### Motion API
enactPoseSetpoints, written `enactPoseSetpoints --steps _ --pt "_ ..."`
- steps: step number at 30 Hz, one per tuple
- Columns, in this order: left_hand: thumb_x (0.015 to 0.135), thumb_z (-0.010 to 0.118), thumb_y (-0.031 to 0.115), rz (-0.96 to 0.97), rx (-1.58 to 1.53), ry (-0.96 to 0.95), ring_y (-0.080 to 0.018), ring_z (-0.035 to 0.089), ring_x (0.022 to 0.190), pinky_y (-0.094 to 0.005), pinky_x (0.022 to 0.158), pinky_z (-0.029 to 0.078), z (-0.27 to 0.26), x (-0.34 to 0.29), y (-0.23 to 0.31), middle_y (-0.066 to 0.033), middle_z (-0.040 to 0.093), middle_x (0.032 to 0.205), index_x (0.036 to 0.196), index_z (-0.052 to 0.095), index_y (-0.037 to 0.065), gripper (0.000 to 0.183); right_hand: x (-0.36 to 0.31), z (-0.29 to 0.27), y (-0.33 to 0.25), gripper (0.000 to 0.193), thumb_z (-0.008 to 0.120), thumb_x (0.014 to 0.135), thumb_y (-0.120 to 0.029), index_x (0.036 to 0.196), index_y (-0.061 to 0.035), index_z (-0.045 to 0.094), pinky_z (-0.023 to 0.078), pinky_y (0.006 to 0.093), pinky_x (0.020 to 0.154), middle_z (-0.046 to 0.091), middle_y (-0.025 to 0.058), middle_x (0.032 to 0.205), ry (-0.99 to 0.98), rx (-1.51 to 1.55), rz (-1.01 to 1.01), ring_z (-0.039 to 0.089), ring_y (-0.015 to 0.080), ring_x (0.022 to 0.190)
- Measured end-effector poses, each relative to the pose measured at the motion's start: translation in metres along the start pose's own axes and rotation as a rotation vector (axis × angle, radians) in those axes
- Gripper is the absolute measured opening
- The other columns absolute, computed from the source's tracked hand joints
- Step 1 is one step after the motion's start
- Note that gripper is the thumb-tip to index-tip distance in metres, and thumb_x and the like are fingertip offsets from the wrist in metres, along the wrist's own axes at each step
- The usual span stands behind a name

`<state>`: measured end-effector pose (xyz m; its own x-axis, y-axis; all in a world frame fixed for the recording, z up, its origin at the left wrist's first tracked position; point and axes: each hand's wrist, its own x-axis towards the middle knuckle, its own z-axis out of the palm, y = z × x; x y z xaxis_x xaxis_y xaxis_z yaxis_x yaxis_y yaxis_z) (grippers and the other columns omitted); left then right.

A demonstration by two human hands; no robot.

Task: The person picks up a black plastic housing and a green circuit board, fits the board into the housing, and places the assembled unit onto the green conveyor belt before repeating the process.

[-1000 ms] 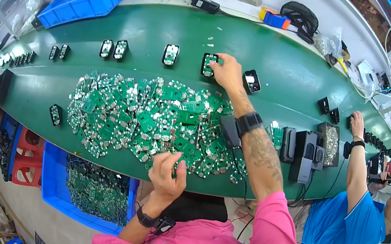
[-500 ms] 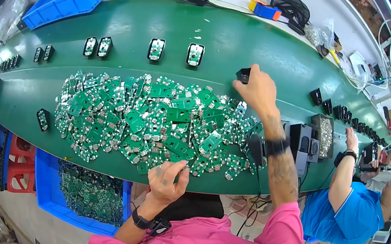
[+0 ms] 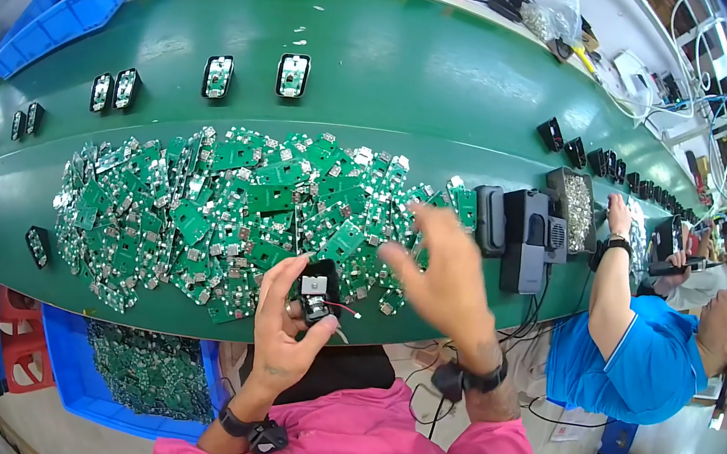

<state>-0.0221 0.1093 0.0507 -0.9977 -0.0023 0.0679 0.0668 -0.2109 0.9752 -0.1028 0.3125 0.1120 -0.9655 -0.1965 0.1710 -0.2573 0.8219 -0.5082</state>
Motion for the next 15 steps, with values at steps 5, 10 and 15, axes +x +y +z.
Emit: enactPoseSetpoints --steps 5,10,15 --pt "0.083 0.06 -0.006 -0.031 -0.133 -0.113 -0.0272 0.067 0.097 -0.035 0.078 0.061 -0.003 0.002 0.002 -0.0166 0.035 0.143 0.131 0.051 0.001 0.049 0.018 0.005 0.033 0.067 0.078 0.079 -0.034 0.131 -0.0013 0.053 0.048 0.0438 0.09 0.05 0.0201 0.118 0.031 -0.197 0.107 0.055 0.0376 0.108" --pt "0.085 0.06 -0.004 -0.031 -0.186 -0.175 -0.0279 0.07 0.092 -0.0345 0.078 0.06 -0.008 0.002 -0.001 -0.0207 0.041 0.138 0.101 0.066 -0.003 0.017 0.033 0.011 0.043 0.062 0.081 0.075 -0.036 0.124 -0.0037 0.061 0.045 0.0432 0.096 0.049 0.0196 0.119 -0.055 -0.097 0.101 0.051 0.0371 0.113" --pt "0.087 0.064 -0.004 -0.001 -0.156 -0.119 -0.0266 0.071 0.089 -0.0326 0.076 0.061 -0.009 0.004 0.001 -0.0204 0.043 0.137 0.095 0.066 -0.003 0.009 0.039 0.017 0.046 0.03 0.073 0.084 -0.019 0.111 -0.0059 0.072 0.045 0.0388 0.09 0.055 0.0144 0.108 0.092 -0.11 -0.065 0.052 0.0306 0.105"
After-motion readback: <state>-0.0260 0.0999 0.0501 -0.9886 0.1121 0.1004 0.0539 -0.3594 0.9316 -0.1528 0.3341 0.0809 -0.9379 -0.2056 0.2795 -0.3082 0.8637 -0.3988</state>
